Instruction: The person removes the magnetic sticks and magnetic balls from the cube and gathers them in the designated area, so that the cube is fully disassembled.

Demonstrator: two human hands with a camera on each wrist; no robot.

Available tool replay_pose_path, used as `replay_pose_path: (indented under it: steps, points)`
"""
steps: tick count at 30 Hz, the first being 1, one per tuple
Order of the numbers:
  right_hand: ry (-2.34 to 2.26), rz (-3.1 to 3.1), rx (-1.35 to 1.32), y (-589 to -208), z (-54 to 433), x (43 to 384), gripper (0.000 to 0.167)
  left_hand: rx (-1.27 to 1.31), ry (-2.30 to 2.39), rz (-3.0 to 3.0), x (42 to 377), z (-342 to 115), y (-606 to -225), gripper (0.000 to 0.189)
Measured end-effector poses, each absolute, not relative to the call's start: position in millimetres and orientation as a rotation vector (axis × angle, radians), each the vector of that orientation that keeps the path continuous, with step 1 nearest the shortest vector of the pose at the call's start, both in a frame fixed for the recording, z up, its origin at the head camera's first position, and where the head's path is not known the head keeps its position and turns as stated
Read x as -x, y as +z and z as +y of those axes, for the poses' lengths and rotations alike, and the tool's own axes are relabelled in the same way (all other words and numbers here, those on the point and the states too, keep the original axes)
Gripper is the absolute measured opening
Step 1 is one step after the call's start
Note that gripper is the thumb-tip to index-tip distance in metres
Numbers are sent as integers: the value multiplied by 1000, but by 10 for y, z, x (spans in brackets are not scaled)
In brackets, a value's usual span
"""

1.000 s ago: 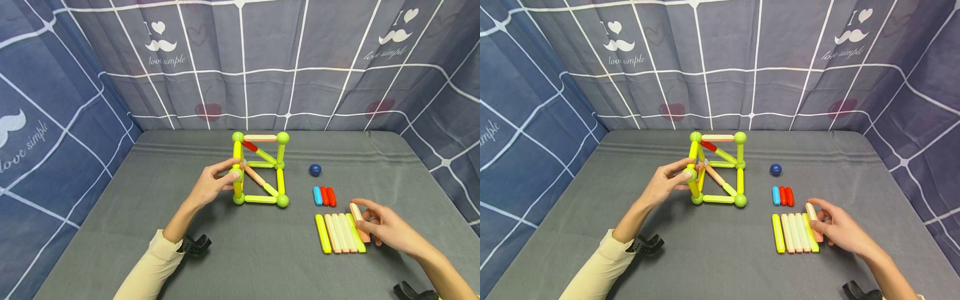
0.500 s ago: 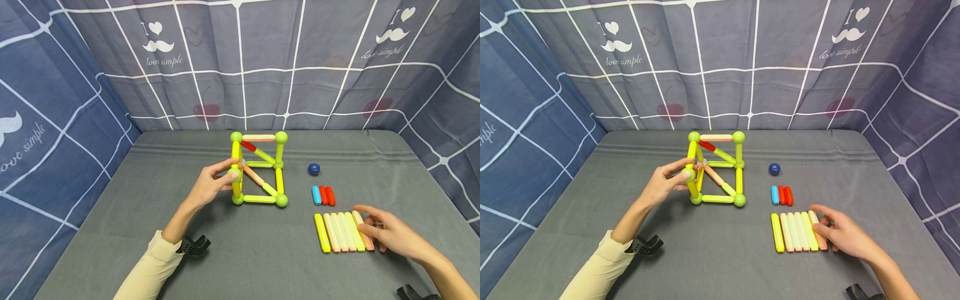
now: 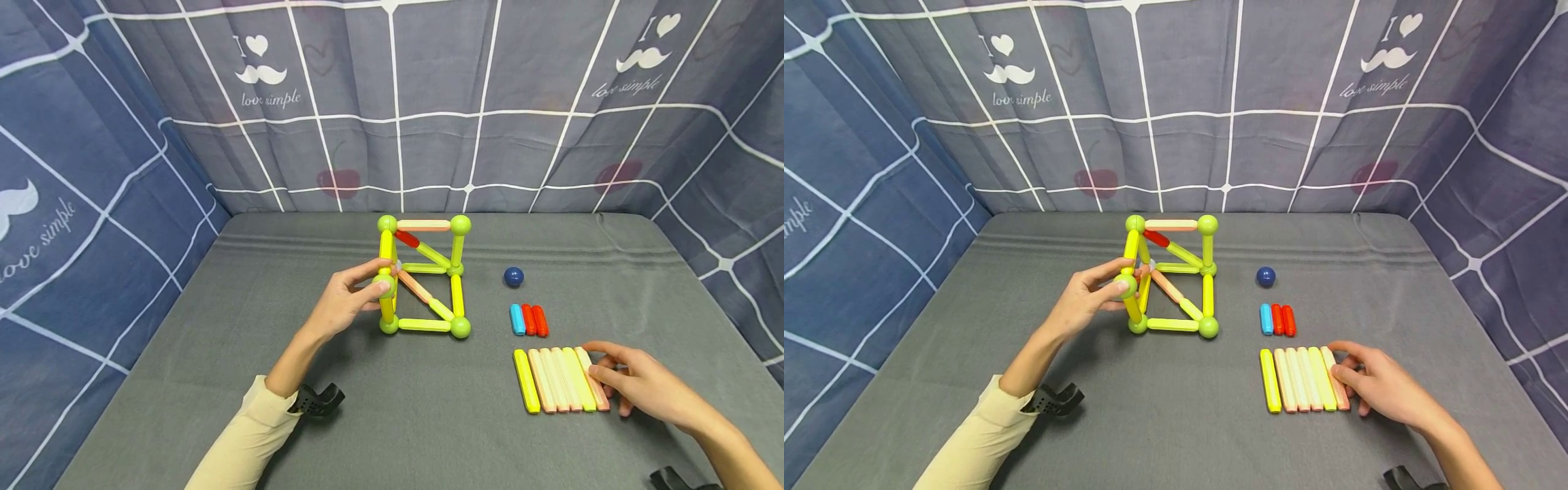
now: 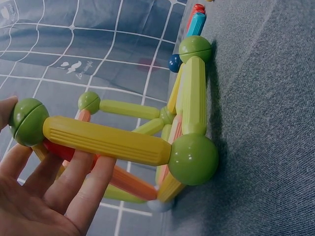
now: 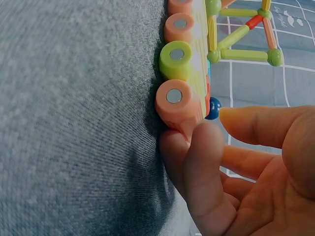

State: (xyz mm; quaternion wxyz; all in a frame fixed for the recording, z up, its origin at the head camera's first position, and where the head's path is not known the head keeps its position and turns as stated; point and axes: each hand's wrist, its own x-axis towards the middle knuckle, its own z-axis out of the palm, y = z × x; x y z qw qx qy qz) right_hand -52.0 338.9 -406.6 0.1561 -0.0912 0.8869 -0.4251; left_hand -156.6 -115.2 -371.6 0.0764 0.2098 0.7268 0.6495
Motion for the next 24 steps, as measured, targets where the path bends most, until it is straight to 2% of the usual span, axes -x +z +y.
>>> replay_pose_path:
  steps: [12, 17, 24]
  points:
    - [-1230, 2516, 260, -4066, 3390, 529, 44, -637, 1941, 2185, 1574, -1133, -3708, 45]
    - [-1098, 2641, 215, -4032, 3370, 533, 46, -641, 1939, 2180, 1543, -1118, -3704, 44]
    - [-1104, 2718, 255, -3911, 3172, 651, 42, -654, 1957, 2194, 1420, -1104, -3725, 44]
